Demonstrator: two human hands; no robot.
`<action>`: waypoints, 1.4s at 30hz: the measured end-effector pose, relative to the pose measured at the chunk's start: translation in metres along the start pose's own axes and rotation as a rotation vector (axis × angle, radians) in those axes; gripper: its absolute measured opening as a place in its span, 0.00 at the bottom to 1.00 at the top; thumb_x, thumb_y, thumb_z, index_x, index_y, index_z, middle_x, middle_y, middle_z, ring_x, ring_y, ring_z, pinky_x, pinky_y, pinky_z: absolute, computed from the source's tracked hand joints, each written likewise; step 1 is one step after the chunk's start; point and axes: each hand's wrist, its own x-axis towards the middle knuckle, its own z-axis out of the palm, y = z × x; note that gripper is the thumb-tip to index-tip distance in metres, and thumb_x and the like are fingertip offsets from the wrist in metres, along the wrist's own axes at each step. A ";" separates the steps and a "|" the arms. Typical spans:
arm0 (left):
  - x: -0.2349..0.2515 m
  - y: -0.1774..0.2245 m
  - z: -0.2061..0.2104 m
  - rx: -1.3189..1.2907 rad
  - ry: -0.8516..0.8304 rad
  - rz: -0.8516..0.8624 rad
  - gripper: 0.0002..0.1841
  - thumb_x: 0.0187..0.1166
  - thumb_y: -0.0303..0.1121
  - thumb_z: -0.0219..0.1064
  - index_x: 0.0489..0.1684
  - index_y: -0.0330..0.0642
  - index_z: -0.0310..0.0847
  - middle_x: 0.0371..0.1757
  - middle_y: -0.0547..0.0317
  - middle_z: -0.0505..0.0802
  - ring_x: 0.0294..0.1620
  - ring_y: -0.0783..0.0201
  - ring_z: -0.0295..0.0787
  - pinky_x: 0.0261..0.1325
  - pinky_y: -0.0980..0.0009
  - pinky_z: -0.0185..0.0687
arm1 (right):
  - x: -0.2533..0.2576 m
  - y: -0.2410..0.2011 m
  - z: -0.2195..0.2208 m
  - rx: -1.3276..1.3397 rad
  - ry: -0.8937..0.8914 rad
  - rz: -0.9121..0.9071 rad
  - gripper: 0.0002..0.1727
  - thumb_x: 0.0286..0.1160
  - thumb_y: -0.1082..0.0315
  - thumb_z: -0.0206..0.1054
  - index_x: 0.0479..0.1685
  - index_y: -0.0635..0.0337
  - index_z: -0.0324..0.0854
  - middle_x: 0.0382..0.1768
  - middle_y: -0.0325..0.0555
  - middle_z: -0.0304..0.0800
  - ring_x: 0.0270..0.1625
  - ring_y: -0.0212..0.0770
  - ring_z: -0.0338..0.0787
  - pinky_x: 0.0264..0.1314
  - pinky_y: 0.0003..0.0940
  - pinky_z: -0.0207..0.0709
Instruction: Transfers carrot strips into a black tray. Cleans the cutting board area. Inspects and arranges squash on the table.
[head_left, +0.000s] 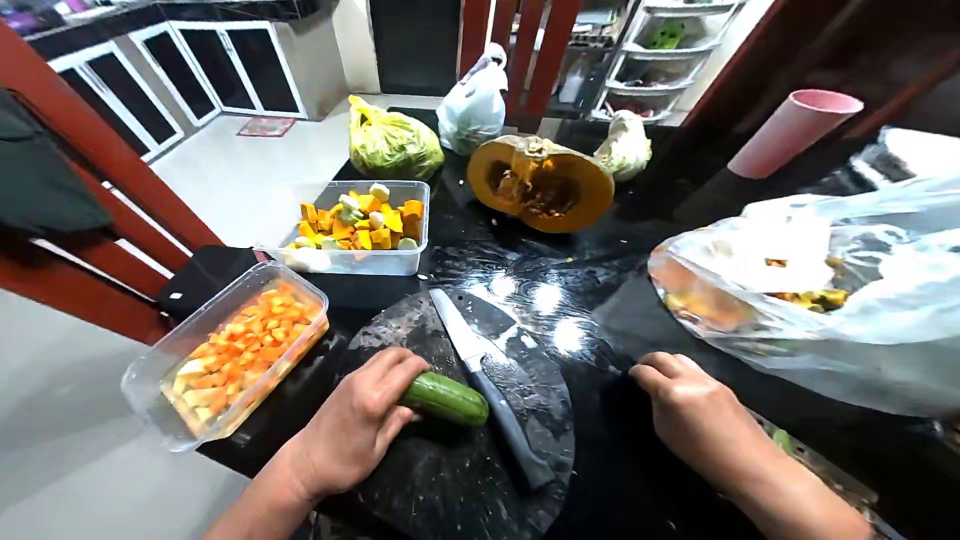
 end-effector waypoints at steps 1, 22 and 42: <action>0.001 -0.001 -0.005 0.021 0.064 -0.030 0.17 0.78 0.34 0.67 0.60 0.33 0.85 0.56 0.45 0.91 0.58 0.59 0.90 0.65 0.66 0.86 | 0.001 0.000 0.000 -0.008 -0.009 0.003 0.11 0.49 0.94 0.61 0.28 0.76 0.84 0.35 0.70 0.87 0.40 0.72 0.90 0.37 0.63 0.83; 0.071 -0.040 -0.019 0.526 0.003 -0.069 0.31 0.76 0.53 0.60 0.58 0.30 0.87 0.59 0.27 0.89 0.60 0.23 0.84 0.56 0.25 0.74 | 0.007 -0.006 -0.029 0.080 -0.337 0.167 0.07 0.66 0.88 0.62 0.35 0.76 0.85 0.41 0.70 0.87 0.51 0.70 0.89 0.52 0.59 0.82; 0.108 0.011 0.022 0.271 -0.024 0.206 0.23 0.82 0.51 0.59 0.55 0.44 0.91 0.55 0.49 0.93 0.57 0.47 0.89 0.58 0.45 0.80 | 0.009 0.016 -0.026 0.124 -0.354 -0.038 0.07 0.73 0.79 0.63 0.41 0.71 0.86 0.44 0.65 0.86 0.51 0.66 0.88 0.49 0.56 0.83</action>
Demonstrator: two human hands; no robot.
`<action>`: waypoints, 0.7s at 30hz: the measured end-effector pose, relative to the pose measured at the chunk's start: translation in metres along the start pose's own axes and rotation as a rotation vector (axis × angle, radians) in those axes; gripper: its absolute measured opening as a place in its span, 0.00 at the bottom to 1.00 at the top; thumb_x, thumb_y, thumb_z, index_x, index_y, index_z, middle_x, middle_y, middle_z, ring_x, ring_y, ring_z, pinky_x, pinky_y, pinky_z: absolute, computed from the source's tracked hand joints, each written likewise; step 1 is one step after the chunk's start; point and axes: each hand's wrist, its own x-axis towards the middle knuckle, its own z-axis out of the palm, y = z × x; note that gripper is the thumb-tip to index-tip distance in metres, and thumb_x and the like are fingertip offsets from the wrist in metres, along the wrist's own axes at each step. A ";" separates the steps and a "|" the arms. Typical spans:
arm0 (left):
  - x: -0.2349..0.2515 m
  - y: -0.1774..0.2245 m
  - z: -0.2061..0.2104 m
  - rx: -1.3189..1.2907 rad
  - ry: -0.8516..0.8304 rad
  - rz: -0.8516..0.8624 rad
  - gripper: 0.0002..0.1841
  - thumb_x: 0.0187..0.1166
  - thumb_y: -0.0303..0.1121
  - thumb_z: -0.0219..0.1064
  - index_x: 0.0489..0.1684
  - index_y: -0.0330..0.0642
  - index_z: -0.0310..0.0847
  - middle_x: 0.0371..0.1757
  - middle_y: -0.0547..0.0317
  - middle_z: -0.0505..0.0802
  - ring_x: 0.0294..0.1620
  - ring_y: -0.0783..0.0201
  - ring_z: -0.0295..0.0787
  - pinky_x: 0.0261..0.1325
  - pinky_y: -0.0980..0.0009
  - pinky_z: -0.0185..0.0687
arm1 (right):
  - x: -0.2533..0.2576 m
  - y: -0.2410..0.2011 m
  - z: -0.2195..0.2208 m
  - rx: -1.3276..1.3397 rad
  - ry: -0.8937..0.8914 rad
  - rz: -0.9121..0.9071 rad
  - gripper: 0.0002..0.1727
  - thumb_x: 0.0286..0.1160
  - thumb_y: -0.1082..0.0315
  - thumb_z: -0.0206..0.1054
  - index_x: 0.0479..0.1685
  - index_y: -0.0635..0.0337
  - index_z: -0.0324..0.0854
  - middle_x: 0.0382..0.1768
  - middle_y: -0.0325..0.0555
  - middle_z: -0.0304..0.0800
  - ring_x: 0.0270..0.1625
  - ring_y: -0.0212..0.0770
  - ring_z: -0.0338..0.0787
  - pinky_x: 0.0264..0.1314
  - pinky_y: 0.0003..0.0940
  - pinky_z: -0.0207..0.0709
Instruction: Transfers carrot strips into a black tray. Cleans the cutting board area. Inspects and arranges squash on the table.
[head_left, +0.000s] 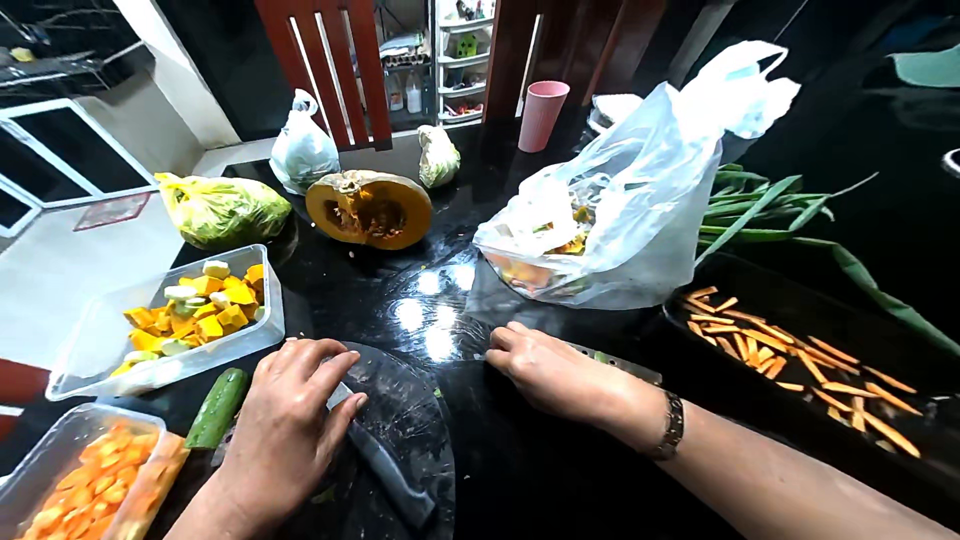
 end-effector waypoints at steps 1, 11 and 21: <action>-0.002 -0.001 0.001 -0.003 0.003 -0.004 0.22 0.82 0.51 0.59 0.55 0.44 0.91 0.56 0.50 0.93 0.58 0.48 0.89 0.59 0.45 0.80 | -0.004 0.003 0.005 -0.006 0.052 -0.023 0.06 0.73 0.79 0.63 0.39 0.69 0.86 0.44 0.63 0.87 0.51 0.64 0.88 0.49 0.54 0.84; -0.021 -0.006 0.003 -0.058 0.034 -0.047 0.23 0.81 0.51 0.60 0.54 0.43 0.92 0.55 0.50 0.94 0.57 0.49 0.89 0.58 0.49 0.80 | -0.024 -0.008 0.027 -0.139 0.346 -0.074 0.07 0.57 0.87 0.66 0.25 0.67 0.83 0.30 0.57 0.87 0.37 0.57 0.91 0.37 0.44 0.86; -0.030 0.001 0.034 -0.194 0.159 -0.029 0.18 0.83 0.45 0.63 0.53 0.43 0.92 0.54 0.51 0.94 0.59 0.55 0.88 0.63 0.56 0.78 | -0.016 -0.021 0.017 -0.237 0.171 0.029 0.04 0.58 0.86 0.69 0.30 0.74 0.81 0.31 0.65 0.84 0.39 0.64 0.90 0.37 0.48 0.85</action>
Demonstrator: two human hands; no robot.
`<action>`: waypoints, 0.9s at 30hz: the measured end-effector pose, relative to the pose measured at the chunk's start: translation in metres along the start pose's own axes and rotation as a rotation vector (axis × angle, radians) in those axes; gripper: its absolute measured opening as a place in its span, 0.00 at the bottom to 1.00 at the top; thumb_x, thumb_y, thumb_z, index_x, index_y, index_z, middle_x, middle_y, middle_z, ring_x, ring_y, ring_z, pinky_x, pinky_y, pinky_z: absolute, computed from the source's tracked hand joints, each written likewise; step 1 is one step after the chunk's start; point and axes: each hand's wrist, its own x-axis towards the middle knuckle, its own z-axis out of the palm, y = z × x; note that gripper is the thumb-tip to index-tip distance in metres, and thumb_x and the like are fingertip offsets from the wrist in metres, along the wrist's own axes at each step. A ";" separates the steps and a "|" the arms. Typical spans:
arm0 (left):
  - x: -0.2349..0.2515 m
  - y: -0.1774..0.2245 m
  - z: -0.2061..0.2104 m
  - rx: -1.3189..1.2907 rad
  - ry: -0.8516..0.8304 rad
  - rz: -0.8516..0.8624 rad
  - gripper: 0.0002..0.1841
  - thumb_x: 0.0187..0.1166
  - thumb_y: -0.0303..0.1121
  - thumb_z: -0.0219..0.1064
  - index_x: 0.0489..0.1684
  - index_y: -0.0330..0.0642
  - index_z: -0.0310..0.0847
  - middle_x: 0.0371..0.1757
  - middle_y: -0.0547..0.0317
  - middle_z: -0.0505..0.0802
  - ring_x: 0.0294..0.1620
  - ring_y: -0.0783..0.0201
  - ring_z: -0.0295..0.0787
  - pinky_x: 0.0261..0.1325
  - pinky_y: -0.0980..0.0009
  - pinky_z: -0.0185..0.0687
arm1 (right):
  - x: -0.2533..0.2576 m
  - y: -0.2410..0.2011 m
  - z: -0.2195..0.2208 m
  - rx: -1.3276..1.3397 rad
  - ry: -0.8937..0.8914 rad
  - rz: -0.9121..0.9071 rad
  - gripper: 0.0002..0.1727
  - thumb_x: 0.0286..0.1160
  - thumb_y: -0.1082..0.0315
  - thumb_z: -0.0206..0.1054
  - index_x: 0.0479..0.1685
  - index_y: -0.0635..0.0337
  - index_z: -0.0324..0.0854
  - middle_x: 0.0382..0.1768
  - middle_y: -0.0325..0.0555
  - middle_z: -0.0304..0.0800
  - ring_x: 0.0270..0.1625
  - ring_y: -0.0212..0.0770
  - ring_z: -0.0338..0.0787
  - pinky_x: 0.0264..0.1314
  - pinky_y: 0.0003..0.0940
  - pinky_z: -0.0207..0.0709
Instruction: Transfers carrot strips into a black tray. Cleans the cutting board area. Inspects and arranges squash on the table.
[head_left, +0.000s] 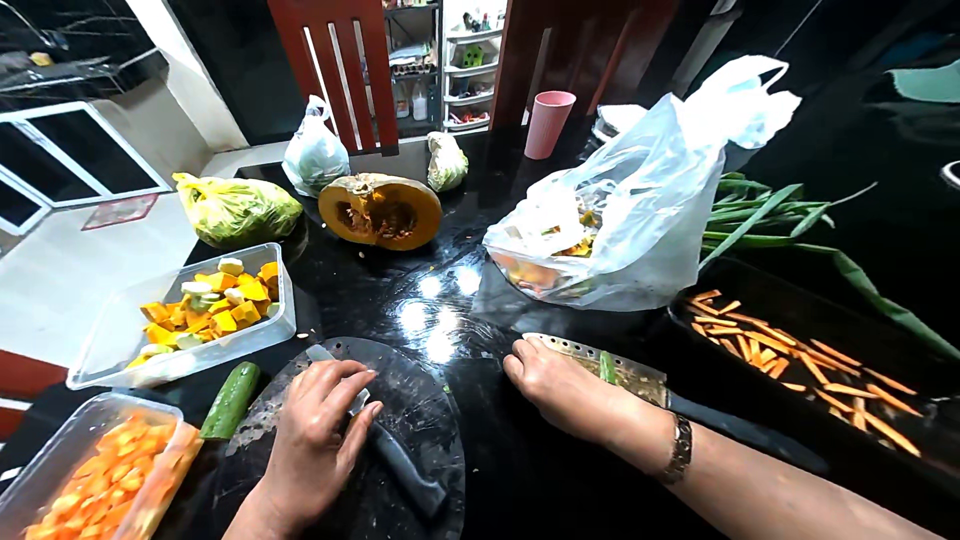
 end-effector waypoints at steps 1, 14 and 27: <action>-0.001 -0.001 0.002 -0.011 0.022 0.004 0.17 0.83 0.45 0.63 0.52 0.43 0.91 0.54 0.51 0.94 0.60 0.56 0.87 0.64 0.57 0.77 | -0.002 0.003 0.001 0.042 0.025 -0.013 0.05 0.56 0.86 0.69 0.29 0.73 0.82 0.31 0.64 0.83 0.38 0.63 0.90 0.37 0.48 0.85; -0.009 -0.009 0.003 -0.081 0.028 0.015 0.16 0.85 0.45 0.62 0.50 0.44 0.90 0.51 0.53 0.93 0.62 0.60 0.85 0.69 0.62 0.74 | -0.090 -0.014 0.005 0.261 0.239 -0.037 0.13 0.70 0.78 0.59 0.40 0.63 0.92 0.46 0.50 0.93 0.53 0.48 0.91 0.58 0.33 0.85; 0.038 -0.012 -0.022 -0.060 -0.012 0.035 0.18 0.80 0.42 0.65 0.48 0.35 0.92 0.52 0.47 0.93 0.59 0.57 0.88 0.65 0.57 0.82 | -0.182 -0.030 -0.033 0.582 -0.035 -0.063 0.18 0.77 0.63 0.72 0.54 0.71 0.89 0.57 0.65 0.91 0.63 0.61 0.89 0.72 0.47 0.78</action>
